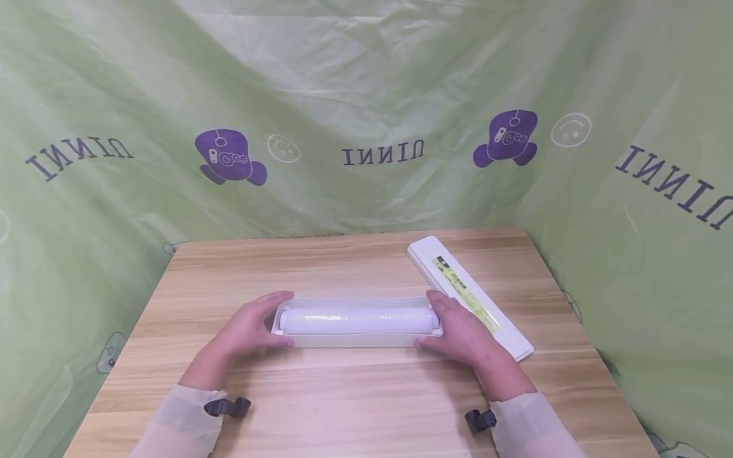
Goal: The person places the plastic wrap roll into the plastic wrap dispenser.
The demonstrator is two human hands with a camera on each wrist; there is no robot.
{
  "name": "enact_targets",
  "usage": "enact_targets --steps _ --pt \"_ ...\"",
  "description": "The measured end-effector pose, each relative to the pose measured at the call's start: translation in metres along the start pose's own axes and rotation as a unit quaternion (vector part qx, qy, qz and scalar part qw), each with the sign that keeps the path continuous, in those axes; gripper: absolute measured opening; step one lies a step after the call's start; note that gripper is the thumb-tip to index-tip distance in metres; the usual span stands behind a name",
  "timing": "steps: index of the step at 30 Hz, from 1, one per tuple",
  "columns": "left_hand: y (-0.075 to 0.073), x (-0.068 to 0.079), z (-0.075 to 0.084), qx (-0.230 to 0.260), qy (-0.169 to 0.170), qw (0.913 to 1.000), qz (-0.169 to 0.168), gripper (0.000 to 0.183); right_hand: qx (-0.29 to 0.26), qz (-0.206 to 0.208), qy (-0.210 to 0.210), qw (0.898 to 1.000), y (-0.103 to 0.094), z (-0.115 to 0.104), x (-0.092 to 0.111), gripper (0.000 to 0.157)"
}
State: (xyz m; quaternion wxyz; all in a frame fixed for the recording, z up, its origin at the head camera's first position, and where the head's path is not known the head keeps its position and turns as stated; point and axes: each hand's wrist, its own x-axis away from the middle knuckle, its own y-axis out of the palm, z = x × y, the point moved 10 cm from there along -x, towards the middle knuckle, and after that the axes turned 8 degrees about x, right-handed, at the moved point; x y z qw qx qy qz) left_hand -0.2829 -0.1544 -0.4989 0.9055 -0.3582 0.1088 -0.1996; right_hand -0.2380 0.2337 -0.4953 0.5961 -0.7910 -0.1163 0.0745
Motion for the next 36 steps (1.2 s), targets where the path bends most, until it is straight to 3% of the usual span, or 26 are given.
enact_targets --steps 16,36 --pt "0.0 0.0 -0.005 0.023 -0.026 0.9994 0.004 0.105 -0.005 0.004 -0.015 1.0 -0.001 0.002 0.0 0.119" --pt "-0.001 0.0 -0.006 0.029 -0.015 0.9994 0.01 0.104 -0.026 0.007 -0.005 1.0 -0.007 0.016 0.009 0.127"
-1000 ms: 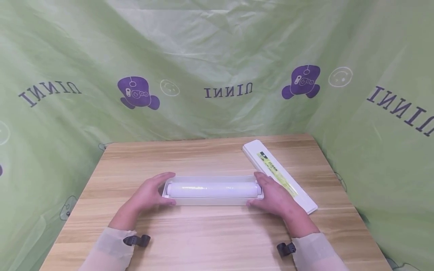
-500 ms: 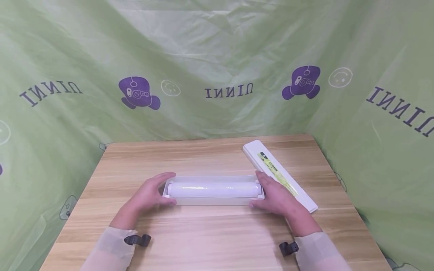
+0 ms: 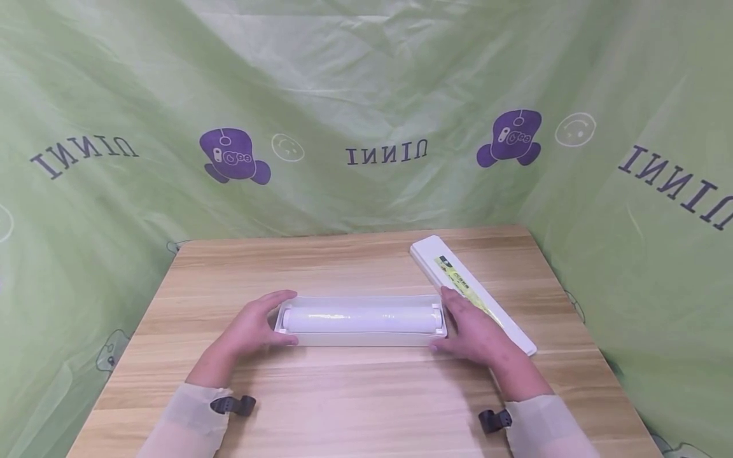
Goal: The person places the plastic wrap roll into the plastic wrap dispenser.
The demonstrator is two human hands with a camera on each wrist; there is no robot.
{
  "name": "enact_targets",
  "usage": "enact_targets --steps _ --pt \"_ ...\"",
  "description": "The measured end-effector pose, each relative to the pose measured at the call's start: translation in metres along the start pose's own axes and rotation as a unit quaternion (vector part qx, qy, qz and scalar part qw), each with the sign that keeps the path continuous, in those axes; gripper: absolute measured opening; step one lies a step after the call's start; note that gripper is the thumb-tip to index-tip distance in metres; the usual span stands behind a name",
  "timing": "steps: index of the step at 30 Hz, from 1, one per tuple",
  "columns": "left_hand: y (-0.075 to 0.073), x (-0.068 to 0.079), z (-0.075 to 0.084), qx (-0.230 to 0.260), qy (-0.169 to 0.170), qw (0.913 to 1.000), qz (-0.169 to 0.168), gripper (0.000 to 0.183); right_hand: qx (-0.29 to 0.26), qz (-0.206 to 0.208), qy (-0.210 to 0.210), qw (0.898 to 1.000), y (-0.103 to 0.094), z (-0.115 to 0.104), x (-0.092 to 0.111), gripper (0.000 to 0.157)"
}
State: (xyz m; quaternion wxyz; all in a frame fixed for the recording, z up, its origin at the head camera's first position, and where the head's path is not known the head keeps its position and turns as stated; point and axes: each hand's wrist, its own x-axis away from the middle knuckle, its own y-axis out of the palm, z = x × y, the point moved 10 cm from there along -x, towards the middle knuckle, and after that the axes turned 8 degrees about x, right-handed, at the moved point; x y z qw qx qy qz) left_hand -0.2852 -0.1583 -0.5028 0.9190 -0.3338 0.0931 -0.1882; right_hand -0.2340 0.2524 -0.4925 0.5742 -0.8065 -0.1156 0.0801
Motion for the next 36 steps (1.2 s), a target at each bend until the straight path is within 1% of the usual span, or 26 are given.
enact_targets --steps 5,9,15,21,25,32,36 --pt "0.001 0.001 -0.002 0.004 -0.006 1.0 -0.001 0.105 -0.001 -0.006 0.003 1.0 -0.001 0.004 0.003 0.127" --pt "0.001 0.001 -0.004 0.005 -0.011 0.9999 -0.001 0.104 0.009 0.0 -0.002 1.0 -0.003 0.007 0.005 0.126" --pt "0.002 0.0 -0.004 0.008 -0.007 0.9999 -0.001 0.104 0.017 -0.002 0.016 1.0 -0.004 0.017 0.008 0.124" --pt "0.002 0.0 -0.004 0.016 -0.01 0.9998 0.0 0.103 0.014 0.001 0.024 1.0 -0.006 0.024 0.01 0.123" --pt "0.002 0.001 -0.004 0.02 -0.007 0.9998 0.0 0.102 0.009 0.0 0.038 0.999 -0.006 0.03 0.011 0.124" --pt "0.003 0.0 -0.004 0.025 -0.009 0.9996 -0.002 0.101 0.021 0.001 0.066 0.998 -0.007 0.042 0.014 0.132" --pt "0.003 -0.001 -0.005 0.027 -0.008 0.9996 -0.002 0.101 0.016 -0.002 0.08 0.997 -0.007 0.049 0.015 0.132"
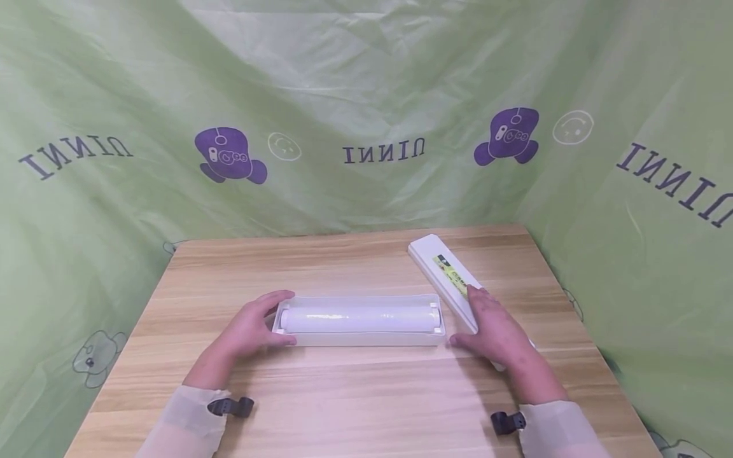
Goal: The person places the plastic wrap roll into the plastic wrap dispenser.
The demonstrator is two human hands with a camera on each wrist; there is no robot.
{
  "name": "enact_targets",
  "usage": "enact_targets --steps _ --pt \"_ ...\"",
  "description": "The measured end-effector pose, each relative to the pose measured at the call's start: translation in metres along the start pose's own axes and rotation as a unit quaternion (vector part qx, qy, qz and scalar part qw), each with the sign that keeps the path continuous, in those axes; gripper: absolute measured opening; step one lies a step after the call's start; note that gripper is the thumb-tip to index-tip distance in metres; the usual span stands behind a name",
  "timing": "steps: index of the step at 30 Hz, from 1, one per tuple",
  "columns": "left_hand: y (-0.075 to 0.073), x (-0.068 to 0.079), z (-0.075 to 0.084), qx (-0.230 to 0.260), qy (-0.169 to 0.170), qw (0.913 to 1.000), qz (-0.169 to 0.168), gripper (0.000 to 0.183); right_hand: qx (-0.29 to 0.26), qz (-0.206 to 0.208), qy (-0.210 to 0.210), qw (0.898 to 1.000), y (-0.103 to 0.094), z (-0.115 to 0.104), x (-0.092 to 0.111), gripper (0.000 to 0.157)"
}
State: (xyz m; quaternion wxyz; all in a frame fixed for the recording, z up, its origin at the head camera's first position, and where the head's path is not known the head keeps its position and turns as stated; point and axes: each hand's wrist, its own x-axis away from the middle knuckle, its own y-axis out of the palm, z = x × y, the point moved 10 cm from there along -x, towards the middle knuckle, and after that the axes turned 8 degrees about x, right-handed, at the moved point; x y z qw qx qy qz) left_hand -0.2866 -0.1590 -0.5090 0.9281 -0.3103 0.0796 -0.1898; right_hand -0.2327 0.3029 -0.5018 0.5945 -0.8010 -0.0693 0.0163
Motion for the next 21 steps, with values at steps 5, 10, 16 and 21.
enact_targets --steps 5,10,16,21 --pt "0.0 0.0 0.0 -0.002 0.004 1.0 0.003 0.1 -0.008 -0.001 0.011 1.0 0.001 0.009 0.002 0.132" --pt "0.0 0.0 0.0 0.005 0.002 1.0 0.003 0.101 -0.018 0.01 0.013 1.0 -0.002 0.016 0.005 0.133" --pt "0.0 0.001 -0.002 0.009 -0.008 0.9999 0.002 0.101 -0.028 0.021 0.02 0.999 -0.005 0.022 0.01 0.132" --pt "0.001 0.001 -0.002 0.015 -0.01 0.9998 0.002 0.101 -0.03 0.016 0.027 0.999 -0.002 0.03 0.012 0.134"
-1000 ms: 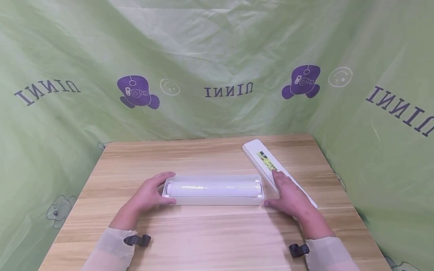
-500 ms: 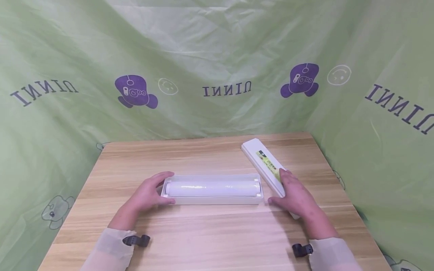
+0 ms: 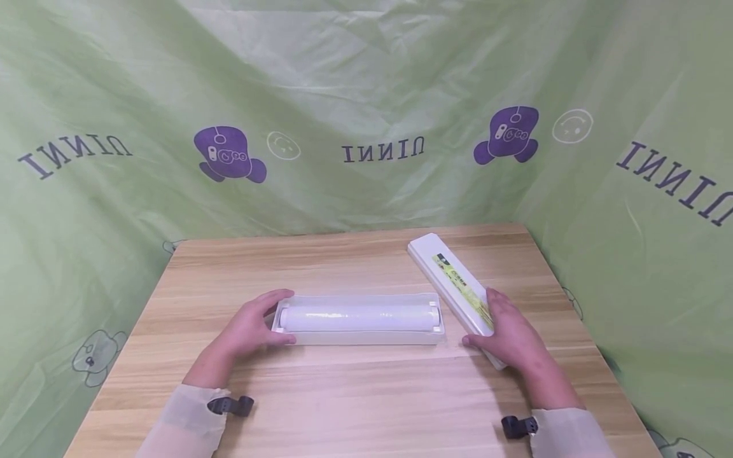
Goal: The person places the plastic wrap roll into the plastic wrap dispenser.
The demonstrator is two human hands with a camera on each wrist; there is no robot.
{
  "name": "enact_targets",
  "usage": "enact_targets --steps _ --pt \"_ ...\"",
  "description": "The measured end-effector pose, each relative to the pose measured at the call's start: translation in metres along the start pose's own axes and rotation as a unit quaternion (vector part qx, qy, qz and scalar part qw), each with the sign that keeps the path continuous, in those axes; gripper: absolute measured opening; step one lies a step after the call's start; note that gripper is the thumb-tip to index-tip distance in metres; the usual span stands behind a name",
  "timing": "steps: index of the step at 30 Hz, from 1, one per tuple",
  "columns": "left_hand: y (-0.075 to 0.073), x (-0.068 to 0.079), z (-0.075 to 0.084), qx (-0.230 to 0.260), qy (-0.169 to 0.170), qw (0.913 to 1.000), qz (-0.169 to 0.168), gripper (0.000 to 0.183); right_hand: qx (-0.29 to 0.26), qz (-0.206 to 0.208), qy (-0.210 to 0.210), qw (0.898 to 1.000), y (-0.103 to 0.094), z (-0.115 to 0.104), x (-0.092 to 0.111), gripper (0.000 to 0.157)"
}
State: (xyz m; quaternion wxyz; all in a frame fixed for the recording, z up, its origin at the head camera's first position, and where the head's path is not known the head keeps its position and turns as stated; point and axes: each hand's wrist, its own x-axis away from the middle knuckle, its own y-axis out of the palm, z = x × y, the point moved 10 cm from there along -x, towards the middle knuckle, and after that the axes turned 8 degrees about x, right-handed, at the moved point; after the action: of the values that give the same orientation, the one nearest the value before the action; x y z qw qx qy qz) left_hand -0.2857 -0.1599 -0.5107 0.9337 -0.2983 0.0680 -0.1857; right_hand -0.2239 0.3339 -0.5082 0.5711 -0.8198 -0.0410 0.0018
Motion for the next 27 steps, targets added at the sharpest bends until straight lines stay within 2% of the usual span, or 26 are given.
enact_targets --steps 8,18,27 --pt "-0.001 0.001 0.001 -0.004 0.001 1.0 0.001 0.101 0.002 -0.003 0.011 1.0 0.004 0.01 0.003 0.14" --pt "-0.001 0.001 0.0 -0.001 -0.006 1.0 0.003 0.102 0.015 -0.014 0.022 1.0 0.006 0.012 0.009 0.144" --pt "0.0 0.001 0.001 0.0 -0.002 1.0 0.002 0.102 0.028 -0.018 0.023 0.999 0.008 0.011 0.011 0.137"
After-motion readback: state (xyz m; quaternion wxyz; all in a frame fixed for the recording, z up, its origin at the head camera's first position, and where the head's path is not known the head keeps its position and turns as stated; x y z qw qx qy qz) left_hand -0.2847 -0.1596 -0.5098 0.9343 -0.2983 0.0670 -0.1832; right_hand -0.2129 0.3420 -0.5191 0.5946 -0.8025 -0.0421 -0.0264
